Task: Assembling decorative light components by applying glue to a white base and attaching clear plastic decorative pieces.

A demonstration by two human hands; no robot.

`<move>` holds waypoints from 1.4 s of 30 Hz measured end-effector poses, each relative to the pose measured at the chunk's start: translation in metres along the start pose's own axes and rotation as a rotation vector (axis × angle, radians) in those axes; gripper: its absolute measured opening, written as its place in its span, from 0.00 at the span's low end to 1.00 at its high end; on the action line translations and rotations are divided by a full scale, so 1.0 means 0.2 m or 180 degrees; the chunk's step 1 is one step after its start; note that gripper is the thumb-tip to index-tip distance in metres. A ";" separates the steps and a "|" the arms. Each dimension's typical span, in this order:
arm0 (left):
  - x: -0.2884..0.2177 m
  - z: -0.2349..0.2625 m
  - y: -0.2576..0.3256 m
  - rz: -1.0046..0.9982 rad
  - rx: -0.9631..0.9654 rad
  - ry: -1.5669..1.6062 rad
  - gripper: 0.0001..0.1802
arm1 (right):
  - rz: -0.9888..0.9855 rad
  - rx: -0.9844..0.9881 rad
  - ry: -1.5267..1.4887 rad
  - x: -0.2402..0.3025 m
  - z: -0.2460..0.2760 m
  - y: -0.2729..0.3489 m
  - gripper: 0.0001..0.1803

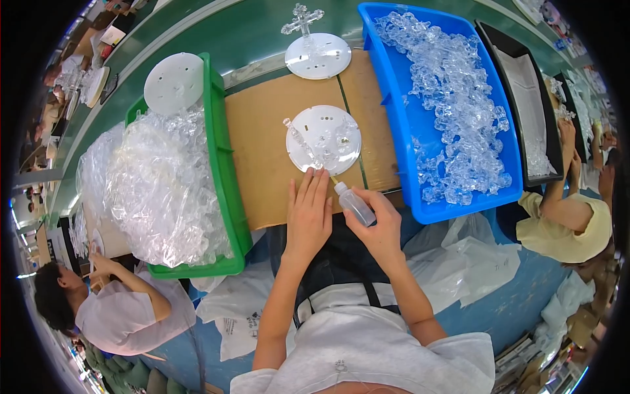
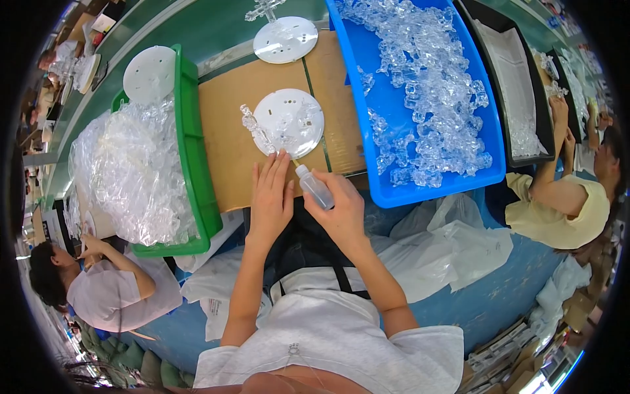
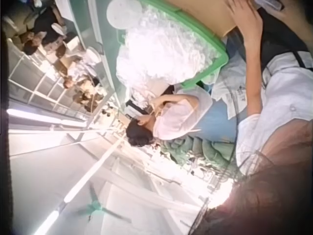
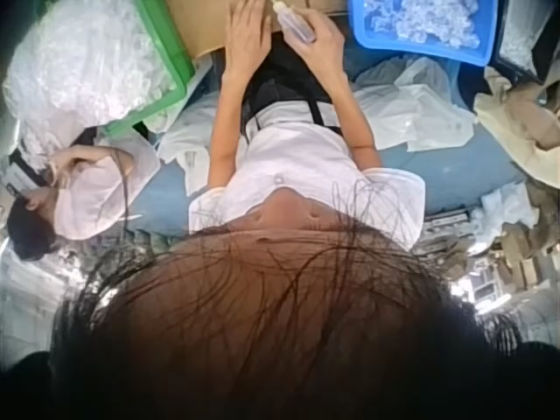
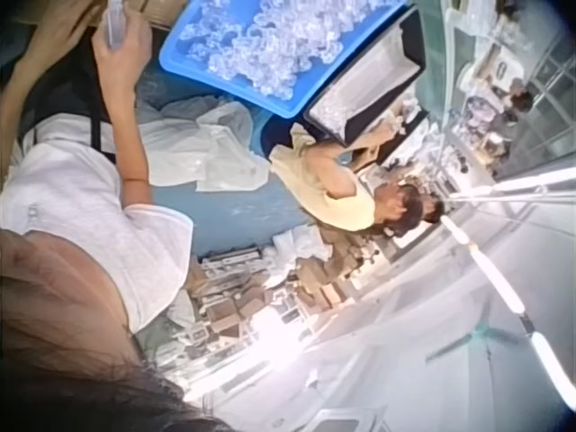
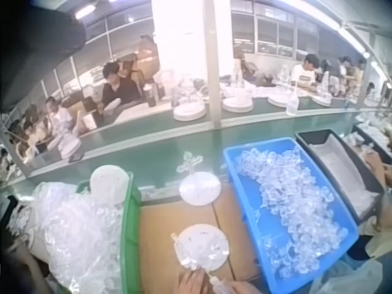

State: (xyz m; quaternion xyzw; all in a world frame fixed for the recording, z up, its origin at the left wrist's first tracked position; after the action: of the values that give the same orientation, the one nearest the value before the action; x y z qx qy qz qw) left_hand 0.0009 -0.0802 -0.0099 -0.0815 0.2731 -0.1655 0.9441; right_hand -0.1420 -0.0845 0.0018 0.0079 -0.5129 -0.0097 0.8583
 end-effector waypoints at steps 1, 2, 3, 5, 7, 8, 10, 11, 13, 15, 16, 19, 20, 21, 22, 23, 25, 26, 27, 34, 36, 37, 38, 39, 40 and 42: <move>0.01 0.00 0.00 0.0009 -0.0004 -0.0002 0.27 | 0.0052 -0.0056 0.0005 0.01 0.00 0.00 0.19; 0.03 0.01 0.01 0.0088 -0.0111 0.0283 0.27 | 0.0059 -0.0046 0.0007 0.01 -0.01 0.00 0.19; 0.05 0.02 0.02 0.0167 -0.0219 0.0569 0.27 | 0.0051 -0.0051 0.0007 0.02 -0.01 0.00 0.19; 0.07 0.04 0.02 0.0182 -0.0364 0.0515 0.27 | 0.0048 -0.0047 0.0009 0.02 -0.02 -0.01 0.19; 0.09 0.05 0.02 0.0194 -0.0506 0.0463 0.27 | -0.0063 -0.0018 0.0034 0.01 -0.03 -0.01 0.19; 0.09 0.05 0.02 0.0167 -0.0458 0.0319 0.26 | -0.0060 -0.0009 0.0036 0.01 -0.03 -0.01 0.19; 0.10 0.05 0.02 0.0146 -0.0411 0.0178 0.26 | -0.0134 -0.0003 -0.0040 0.01 -0.03 -0.01 0.19; 0.10 0.05 0.02 0.0126 -0.0379 0.0061 0.25 | -0.0132 0.0005 -0.0035 0.01 -0.03 -0.01 0.19; 0.09 0.06 0.02 0.0115 -0.0348 -0.0053 0.25 | -0.0321 0.0046 -0.0131 0.00 -0.03 0.00 0.18; 0.09 0.06 0.01 0.0138 -0.0344 -0.0062 0.25 | -0.0363 0.0039 -0.0168 -0.02 -0.01 0.00 0.18; 0.09 0.06 0.01 0.0142 -0.0344 -0.0057 0.25 | -0.0404 0.0032 -0.0212 -0.03 -0.01 0.00 0.18; 0.09 0.05 0.02 0.0140 -0.0293 -0.0131 0.25 | -0.0319 0.0000 -0.0123 -0.05 0.02 0.00 0.18; 0.09 0.05 0.02 0.0127 -0.0300 -0.0130 0.26 | -0.0320 0.0005 -0.0123 -0.05 0.02 0.00 0.18; 0.09 0.05 0.02 0.0114 -0.0309 -0.0129 0.26 | -0.0296 -0.0011 -0.0144 -0.04 0.02 0.00 0.18; 0.09 0.04 0.02 0.0118 -0.0311 -0.0132 0.26 | -0.0271 -0.0027 -0.0165 -0.04 0.02 -0.01 0.18; 0.09 0.04 0.02 0.0127 -0.0305 -0.0134 0.26 | -0.0267 -0.0023 -0.0165 -0.04 0.02 -0.01 0.18; 0.09 0.03 0.02 0.0140 -0.0309 -0.0139 0.26 | -0.0343 -0.0018 -0.0151 -0.04 0.03 -0.01 0.17; 0.09 0.03 0.03 0.0146 -0.0297 -0.0178 0.26 | -0.0336 -0.0017 -0.0146 -0.05 0.03 -0.01 0.17; 0.08 0.03 0.03 0.0153 -0.0288 -0.0218 0.26 | -0.0320 -0.0033 -0.0164 -0.05 0.03 -0.01 0.17; 0.10 0.06 0.05 0.0235 -0.0331 -0.0388 0.23 | -0.0424 -0.0004 -0.0592 -0.07 0.03 0.01 0.23; 0.12 0.08 0.06 0.0311 -0.0198 -0.0470 0.23 | -0.0246 -0.0233 -0.0692 -0.05 0.02 -0.03 0.24; 0.12 0.09 0.06 0.0301 -0.0236 -0.0482 0.23 | -0.0108 -0.0455 -0.0795 -0.04 0.02 -0.06 0.26; 0.13 0.09 0.07 0.0281 -0.0175 -0.0488 0.23 | -0.0073 -0.0462 -0.0796 -0.05 -0.02 -0.11 0.26; 0.13 0.08 0.07 0.0247 -0.0111 -0.0485 0.23 | 0.0083 -0.0707 -0.0669 -0.05 -0.03 -0.19 0.27; 0.12 0.09 0.07 0.0222 -0.0141 -0.0482 0.23 | 0.0236 -0.0954 -0.0540 -0.05 -0.03 -0.25 0.28; 0.14 0.09 0.09 0.0213 -0.0099 -0.0461 0.23 | 0.0260 -0.1176 -0.0162 0.04 -0.04 -0.36 0.27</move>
State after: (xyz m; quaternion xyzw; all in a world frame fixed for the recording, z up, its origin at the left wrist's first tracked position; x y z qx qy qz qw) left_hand 0.0375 -0.0729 -0.0124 -0.0988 0.2092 -0.1232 0.9650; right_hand -0.1315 -0.1564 0.0022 -0.1709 -0.5238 -0.0691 0.8317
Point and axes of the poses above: each hand's wrist, its own y-axis away from the middle knuckle, its own z-axis out of the back of the hand, x = y × z, the point moved 6 cm from there along -y, towards the middle knuckle, and after that the axes turned 9 degrees about -z, right-handed, at the moved point
